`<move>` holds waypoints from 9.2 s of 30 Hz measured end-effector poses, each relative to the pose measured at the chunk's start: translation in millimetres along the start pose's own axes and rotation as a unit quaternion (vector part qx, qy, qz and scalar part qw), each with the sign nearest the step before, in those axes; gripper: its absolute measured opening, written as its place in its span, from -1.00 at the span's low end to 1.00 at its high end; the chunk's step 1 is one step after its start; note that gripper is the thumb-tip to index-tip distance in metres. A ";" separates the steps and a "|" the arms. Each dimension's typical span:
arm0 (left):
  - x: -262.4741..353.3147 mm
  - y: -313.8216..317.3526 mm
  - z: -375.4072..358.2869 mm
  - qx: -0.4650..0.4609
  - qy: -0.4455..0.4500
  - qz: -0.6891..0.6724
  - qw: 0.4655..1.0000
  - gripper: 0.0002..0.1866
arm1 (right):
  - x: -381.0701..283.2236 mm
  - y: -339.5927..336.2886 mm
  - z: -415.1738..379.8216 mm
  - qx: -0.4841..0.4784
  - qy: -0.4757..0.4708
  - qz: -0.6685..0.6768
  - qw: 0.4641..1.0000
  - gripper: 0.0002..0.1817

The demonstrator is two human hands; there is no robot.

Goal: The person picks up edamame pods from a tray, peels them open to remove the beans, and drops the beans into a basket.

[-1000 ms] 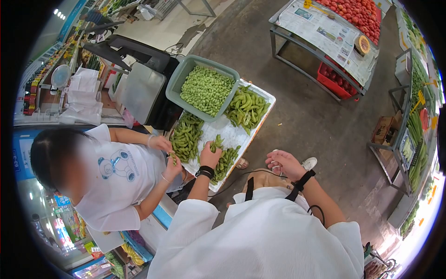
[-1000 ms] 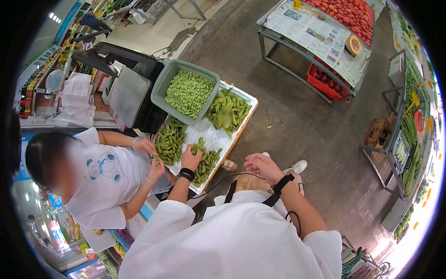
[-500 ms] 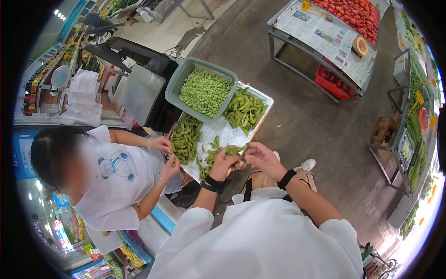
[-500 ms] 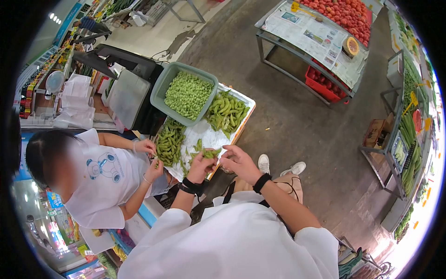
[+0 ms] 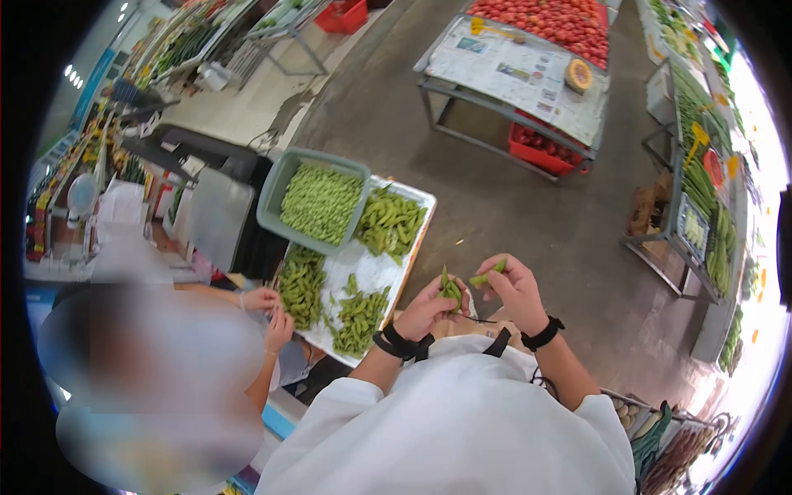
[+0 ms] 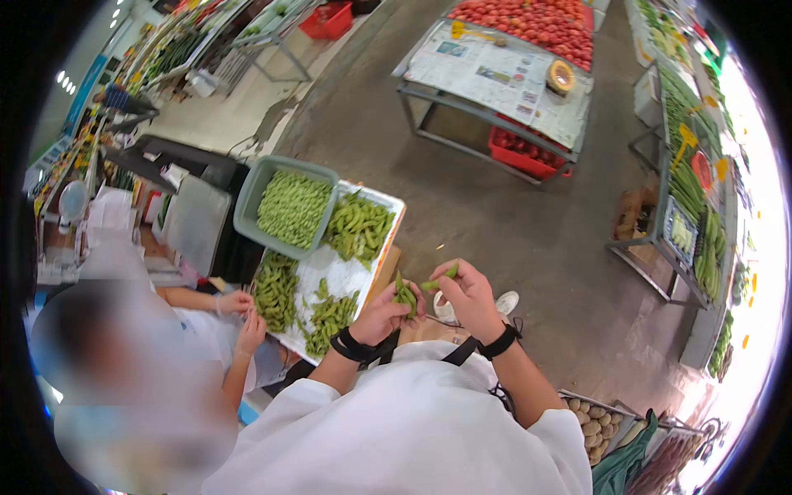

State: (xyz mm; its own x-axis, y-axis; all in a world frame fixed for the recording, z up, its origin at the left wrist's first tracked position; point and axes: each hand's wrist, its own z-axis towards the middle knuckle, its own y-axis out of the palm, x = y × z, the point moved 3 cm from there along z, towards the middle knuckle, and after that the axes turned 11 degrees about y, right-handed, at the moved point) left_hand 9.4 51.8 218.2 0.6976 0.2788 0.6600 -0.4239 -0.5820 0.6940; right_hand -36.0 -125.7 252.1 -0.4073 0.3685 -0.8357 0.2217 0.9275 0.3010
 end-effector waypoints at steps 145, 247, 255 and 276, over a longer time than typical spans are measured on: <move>-143.8 288.4 120.0 -0.290 0.180 0.614 0.712 -0.82 | 47.7 -233.6 -193.0 0.285 -0.061 0.302 0.908 -0.90; -148.1 266.1 100.6 -0.139 0.099 0.378 0.910 -0.84 | 21.3 -215.3 -203.1 0.199 -0.066 0.310 0.927 -0.88; -151.7 282.9 100.1 -0.135 0.081 0.298 0.942 -0.87 | 21.2 -215.9 -203.9 0.196 -0.101 0.376 0.900 -0.89; -148.7 260.6 89.1 -0.067 0.106 0.332 0.935 -0.86 | 26.2 -208.6 -186.8 0.161 -0.035 0.365 0.916 -0.98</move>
State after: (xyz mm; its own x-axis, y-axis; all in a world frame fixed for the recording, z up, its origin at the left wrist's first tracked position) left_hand -153.4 -209.4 275.3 0.1300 0.0435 0.9906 -0.8016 -0.5833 0.1308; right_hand -258.5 -297.8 253.2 0.0097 0.8679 -0.4967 0.6667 0.3645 0.6501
